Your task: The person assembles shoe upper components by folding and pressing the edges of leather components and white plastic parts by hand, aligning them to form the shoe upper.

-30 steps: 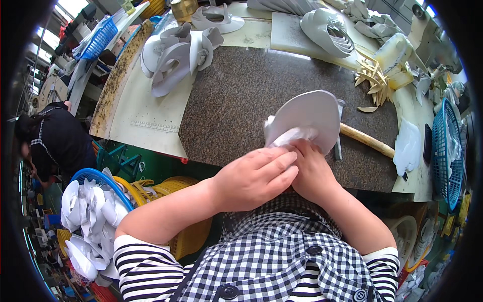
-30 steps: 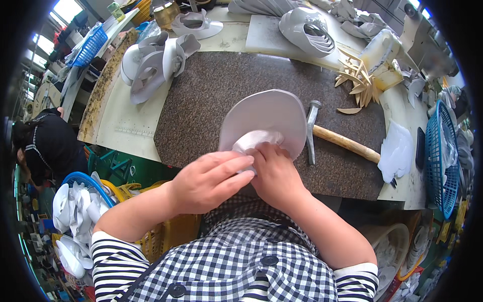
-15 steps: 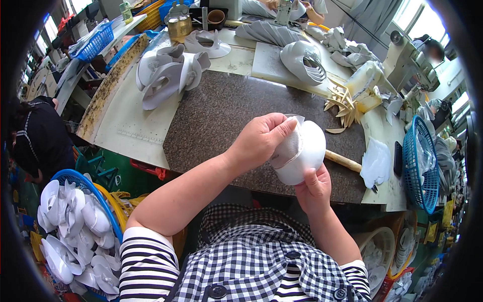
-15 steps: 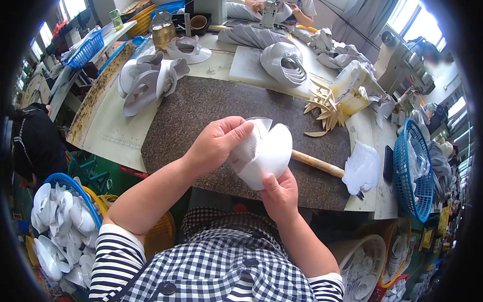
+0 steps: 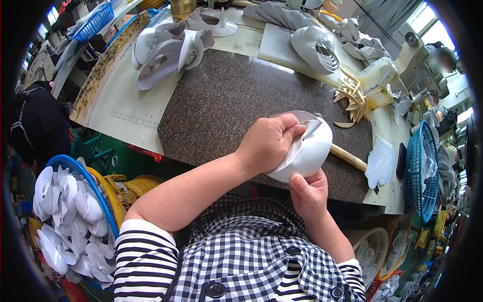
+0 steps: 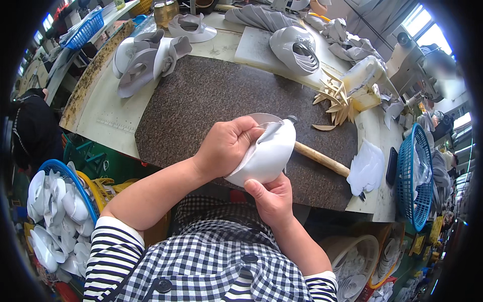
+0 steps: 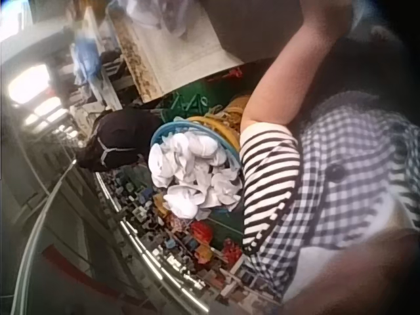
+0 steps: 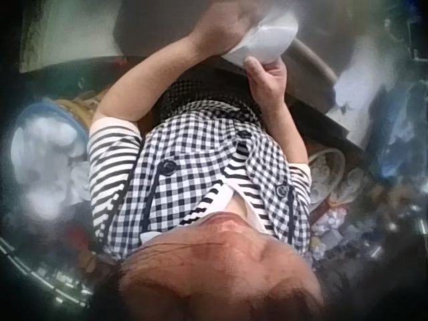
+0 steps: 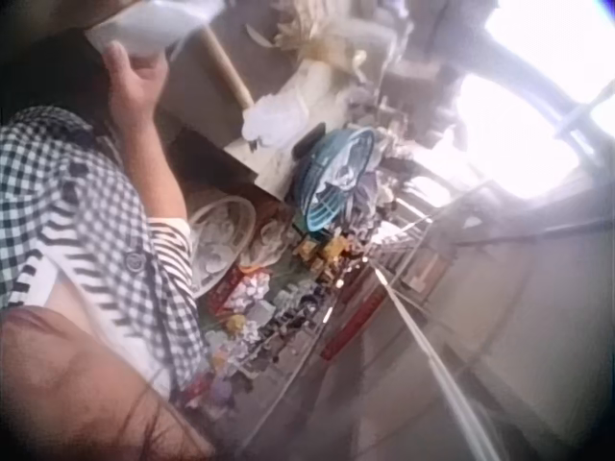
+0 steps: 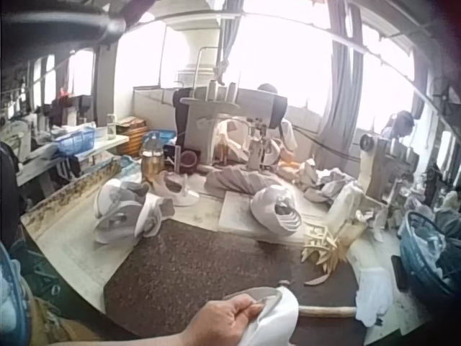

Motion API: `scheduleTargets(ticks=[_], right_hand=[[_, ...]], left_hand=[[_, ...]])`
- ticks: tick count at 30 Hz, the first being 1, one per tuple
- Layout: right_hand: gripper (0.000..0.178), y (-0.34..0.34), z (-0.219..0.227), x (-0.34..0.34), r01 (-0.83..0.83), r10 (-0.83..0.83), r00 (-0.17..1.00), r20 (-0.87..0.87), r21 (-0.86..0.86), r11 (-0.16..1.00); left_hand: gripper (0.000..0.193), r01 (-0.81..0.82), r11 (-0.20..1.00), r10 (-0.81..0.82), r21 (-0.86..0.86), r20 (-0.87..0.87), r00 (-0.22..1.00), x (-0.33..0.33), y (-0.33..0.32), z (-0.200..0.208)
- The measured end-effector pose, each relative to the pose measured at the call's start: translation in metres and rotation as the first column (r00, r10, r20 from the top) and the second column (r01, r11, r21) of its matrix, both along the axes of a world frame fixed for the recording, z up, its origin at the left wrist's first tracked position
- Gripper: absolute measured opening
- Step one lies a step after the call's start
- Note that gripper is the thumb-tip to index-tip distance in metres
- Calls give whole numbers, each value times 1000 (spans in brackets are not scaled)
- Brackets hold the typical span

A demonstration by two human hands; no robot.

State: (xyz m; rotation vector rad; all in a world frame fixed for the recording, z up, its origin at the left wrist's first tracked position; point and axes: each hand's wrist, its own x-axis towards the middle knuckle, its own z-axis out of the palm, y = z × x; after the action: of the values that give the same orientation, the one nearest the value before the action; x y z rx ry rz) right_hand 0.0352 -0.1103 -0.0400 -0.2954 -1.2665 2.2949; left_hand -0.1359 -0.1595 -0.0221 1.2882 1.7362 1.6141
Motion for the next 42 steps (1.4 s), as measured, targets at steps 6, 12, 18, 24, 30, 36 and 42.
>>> scheduleTargets(ticks=[6, 12, 18, 24, 30, 36, 42], right_hand=[[40, -4, 3, -12, 63, -63, 998, 8, -17, 998], [40, -20, 13, -27, 226, -227, 973, 33, 27, 974], [36, -40, 16, -38, 177, -175, 984, -35, 40, 983], [35, -40, 8, -24, 88, -100, 995, 27, 278, 956], [42, -32, -11, -10, 97, -123, 992, 39, 412, 906], [56, -21, -16, -4, 42, -64, 996, 67, 281, 959], [59, -16, -34, 1, 6, 3, 1000, -22, 396, 918]], left_hand=[[25, -164, 982, 156, 91, 87, 984, -19, 0, -10], [25, -270, 866, 421, 421, -324, 847, -9, -65, -5], [30, -291, 867, 451, 404, -389, 804, 18, -76, -4], [25, -248, 929, 310, 274, -211, 927, 21, -88, -8], [20, -166, 977, 175, 132, -60, 983, 26, -92, -11], [18, -69, 995, 79, 71, -152, 985, 27, -88, -15], [21, 140, 989, -136, 41, -105, 985, 20, -90, -23]])
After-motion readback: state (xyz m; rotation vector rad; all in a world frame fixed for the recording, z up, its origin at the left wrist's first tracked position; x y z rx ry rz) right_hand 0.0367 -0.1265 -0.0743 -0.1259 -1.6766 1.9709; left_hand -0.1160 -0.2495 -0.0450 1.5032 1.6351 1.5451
